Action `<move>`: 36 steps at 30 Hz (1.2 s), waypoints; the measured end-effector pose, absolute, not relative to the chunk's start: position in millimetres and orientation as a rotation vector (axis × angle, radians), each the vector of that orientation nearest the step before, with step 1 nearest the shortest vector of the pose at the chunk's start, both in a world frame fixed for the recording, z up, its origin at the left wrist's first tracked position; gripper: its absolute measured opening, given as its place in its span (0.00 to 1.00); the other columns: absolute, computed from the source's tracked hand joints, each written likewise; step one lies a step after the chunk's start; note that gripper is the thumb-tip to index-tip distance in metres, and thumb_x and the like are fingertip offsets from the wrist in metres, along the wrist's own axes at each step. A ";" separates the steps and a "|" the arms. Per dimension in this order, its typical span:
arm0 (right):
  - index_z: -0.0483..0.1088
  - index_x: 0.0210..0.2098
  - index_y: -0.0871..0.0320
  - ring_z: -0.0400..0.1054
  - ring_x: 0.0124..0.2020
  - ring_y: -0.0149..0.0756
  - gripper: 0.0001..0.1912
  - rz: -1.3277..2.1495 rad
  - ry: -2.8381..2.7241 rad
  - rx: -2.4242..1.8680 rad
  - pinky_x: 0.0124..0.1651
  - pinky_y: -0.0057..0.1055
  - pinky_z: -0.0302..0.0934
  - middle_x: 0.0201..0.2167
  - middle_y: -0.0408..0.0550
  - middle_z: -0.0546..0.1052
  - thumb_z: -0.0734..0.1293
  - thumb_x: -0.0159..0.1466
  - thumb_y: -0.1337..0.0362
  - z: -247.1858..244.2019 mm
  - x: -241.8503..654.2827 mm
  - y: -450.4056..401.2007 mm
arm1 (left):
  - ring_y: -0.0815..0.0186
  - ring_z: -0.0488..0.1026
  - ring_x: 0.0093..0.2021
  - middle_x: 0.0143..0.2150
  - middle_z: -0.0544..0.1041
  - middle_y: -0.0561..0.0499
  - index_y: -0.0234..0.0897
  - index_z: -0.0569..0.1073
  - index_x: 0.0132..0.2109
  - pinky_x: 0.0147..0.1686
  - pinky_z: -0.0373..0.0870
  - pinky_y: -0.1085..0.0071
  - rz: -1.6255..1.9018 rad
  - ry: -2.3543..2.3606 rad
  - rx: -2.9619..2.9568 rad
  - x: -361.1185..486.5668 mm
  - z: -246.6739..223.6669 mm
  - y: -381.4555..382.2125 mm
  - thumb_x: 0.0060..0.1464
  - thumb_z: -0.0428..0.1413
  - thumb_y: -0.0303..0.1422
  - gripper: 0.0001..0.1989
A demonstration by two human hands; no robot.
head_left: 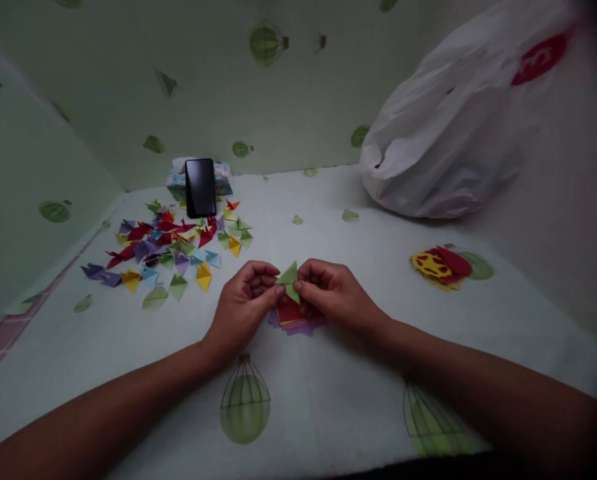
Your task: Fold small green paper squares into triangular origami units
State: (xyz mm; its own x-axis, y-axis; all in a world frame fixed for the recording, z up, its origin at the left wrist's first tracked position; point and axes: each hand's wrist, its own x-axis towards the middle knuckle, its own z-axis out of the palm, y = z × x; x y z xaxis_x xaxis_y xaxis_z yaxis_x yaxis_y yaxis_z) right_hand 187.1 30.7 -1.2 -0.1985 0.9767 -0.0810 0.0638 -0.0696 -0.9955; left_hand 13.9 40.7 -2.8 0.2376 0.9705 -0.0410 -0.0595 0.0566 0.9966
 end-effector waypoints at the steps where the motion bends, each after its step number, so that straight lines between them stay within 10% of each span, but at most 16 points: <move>1: 0.64 0.27 0.58 0.65 0.19 0.26 0.06 1.396 -1.354 -1.204 0.22 0.24 0.60 0.18 0.38 0.69 0.66 0.57 0.65 -0.8 186.9 30.6 | 0.70 0.76 0.31 0.31 0.75 0.55 0.36 0.71 0.38 0.34 0.73 0.74 1.038 1.005 1.240 13.6 -2.7 40.5 0.46 0.67 0.32 0.14; 36: 0.64 0.38 0.56 0.63 0.19 0.25 0.09 1.444 -1.333 -1.099 0.23 0.23 0.59 0.20 0.35 0.68 0.67 0.58 0.65 1.0 188.0 30.8 | 0.69 0.75 0.31 0.30 0.77 0.53 0.35 0.75 0.36 0.34 0.72 0.73 0.975 1.024 1.292 9.6 -2.6 43.8 0.46 0.66 0.31 0.09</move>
State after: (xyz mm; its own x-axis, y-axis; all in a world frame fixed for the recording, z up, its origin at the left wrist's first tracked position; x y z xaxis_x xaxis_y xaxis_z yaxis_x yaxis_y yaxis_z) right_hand 188.0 30.8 1.0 -0.2414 0.9691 -0.0501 -0.0275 -0.0584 -0.9979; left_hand 9.6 43.8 -2.6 0.2710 0.9616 -0.0435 0.0030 0.0443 0.9990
